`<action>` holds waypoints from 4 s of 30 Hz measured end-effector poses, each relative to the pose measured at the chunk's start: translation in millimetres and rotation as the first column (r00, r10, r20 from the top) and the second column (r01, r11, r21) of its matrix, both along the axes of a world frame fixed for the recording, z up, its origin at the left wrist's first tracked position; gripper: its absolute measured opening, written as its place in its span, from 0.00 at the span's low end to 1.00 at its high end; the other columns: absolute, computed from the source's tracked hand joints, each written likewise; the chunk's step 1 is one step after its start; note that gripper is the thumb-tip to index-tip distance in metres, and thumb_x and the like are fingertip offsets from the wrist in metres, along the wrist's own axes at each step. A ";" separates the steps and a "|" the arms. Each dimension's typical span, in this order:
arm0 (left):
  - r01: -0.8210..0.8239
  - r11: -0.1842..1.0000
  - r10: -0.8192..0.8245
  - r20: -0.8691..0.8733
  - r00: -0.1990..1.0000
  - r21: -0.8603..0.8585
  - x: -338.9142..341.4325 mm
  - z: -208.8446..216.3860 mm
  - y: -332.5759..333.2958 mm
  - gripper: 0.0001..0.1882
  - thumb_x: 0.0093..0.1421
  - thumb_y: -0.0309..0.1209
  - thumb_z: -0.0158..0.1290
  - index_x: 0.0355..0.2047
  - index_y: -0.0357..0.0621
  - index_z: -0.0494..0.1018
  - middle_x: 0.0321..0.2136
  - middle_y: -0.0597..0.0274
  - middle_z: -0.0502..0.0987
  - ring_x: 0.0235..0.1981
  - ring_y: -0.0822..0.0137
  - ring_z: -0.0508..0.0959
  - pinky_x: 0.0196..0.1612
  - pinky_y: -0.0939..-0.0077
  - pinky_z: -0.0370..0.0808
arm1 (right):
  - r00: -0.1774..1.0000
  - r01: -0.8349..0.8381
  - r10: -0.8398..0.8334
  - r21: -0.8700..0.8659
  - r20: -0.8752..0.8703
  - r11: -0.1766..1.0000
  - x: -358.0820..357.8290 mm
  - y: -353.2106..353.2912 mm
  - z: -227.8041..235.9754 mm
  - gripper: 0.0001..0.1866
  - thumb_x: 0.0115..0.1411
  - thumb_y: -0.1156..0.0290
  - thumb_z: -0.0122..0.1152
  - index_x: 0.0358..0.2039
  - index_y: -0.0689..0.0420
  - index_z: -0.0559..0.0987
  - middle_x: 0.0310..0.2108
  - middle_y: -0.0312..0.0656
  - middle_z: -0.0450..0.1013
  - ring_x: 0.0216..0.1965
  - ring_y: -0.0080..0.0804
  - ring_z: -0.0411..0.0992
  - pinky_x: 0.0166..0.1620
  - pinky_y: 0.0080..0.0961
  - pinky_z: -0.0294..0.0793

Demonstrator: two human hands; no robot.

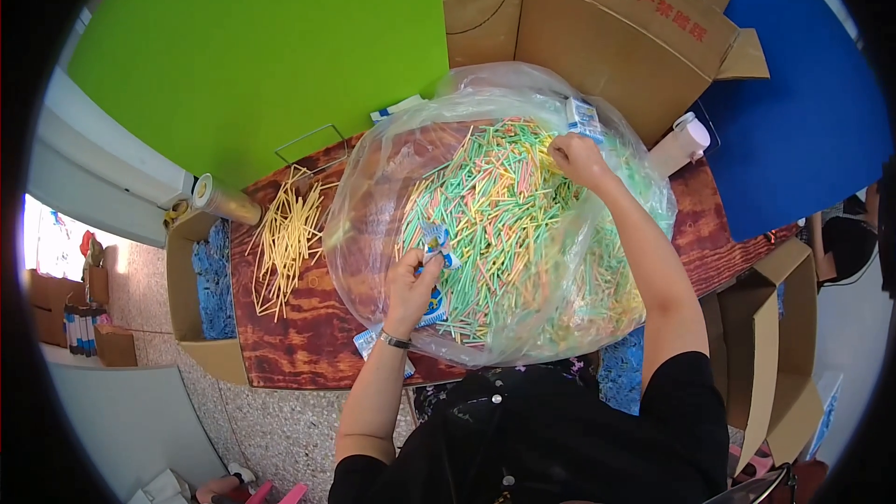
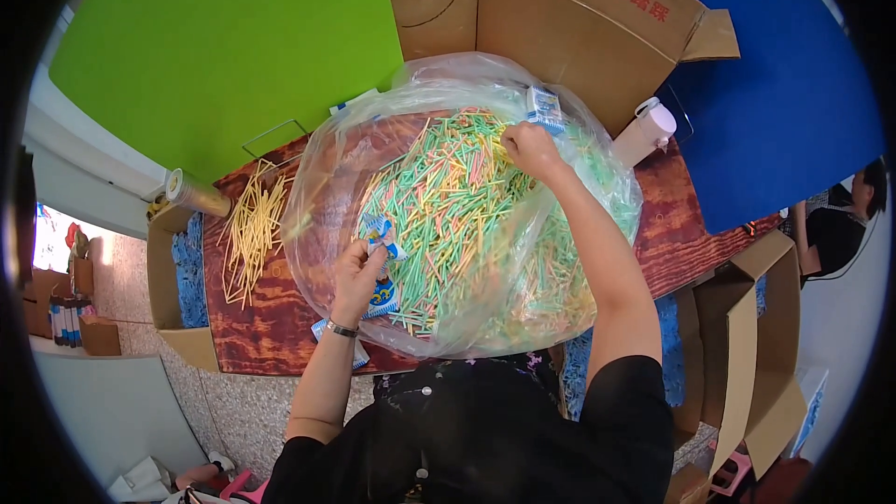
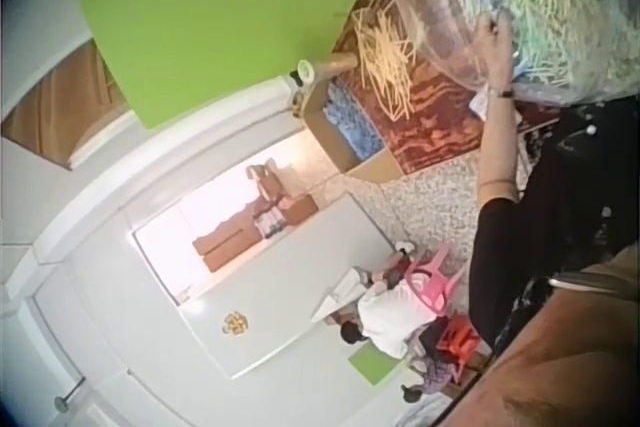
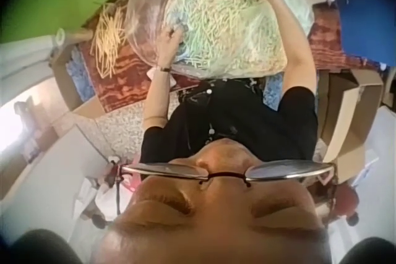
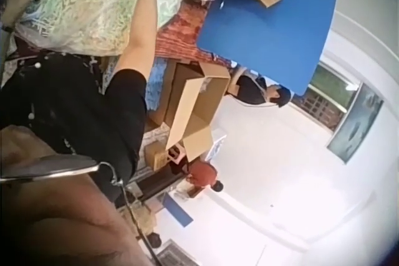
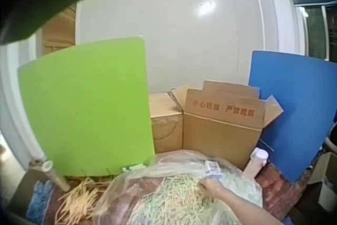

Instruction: Packing blue laundry detergent packets and colorful plastic strips into a large transparent bag.

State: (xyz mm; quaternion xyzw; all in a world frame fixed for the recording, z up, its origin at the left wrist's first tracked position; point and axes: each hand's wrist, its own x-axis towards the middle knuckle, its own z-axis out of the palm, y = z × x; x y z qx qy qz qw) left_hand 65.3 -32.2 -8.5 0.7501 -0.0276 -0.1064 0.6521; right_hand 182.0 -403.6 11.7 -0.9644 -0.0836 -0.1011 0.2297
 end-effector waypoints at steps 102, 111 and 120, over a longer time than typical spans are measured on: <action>-0.075 0.917 0.044 -0.089 0.995 -0.392 -11.4 -20.1 -12.7 0.04 0.67 0.27 0.48 0.36 0.39 0.69 0.36 0.66 0.74 0.38 0.77 0.76 0.38 0.77 0.82 | 0.960 -0.196 0.226 -0.974 -0.168 0.109 -61.9 117.1 41.7 0.10 0.60 0.66 0.51 0.38 0.51 0.79 0.31 0.39 0.76 0.37 0.39 0.75 0.52 0.57 0.63; -0.077 0.919 0.077 -0.015 0.997 -0.387 -15.5 -11.1 -14.9 0.10 0.64 0.24 0.51 0.26 0.39 0.63 0.24 0.71 0.66 0.27 0.82 0.70 0.35 0.76 0.83 | 0.909 -0.414 0.243 -0.661 -0.339 0.625 -52.8 73.6 76.5 0.14 0.61 0.67 0.55 0.46 0.56 0.71 0.37 0.46 0.74 0.44 0.43 0.73 0.57 0.59 0.63; -0.118 0.956 0.149 0.100 0.984 -0.270 -12.9 -0.4 -23.0 0.11 0.60 0.24 0.57 0.24 0.38 0.65 0.23 0.67 0.72 0.25 0.81 0.74 0.29 0.81 0.80 | 0.333 -0.080 0.654 0.671 -0.679 0.737 -45.5 74.8 114.2 0.17 0.70 0.53 0.45 0.36 0.54 0.71 0.29 0.34 0.71 0.34 0.24 0.74 0.38 0.24 0.73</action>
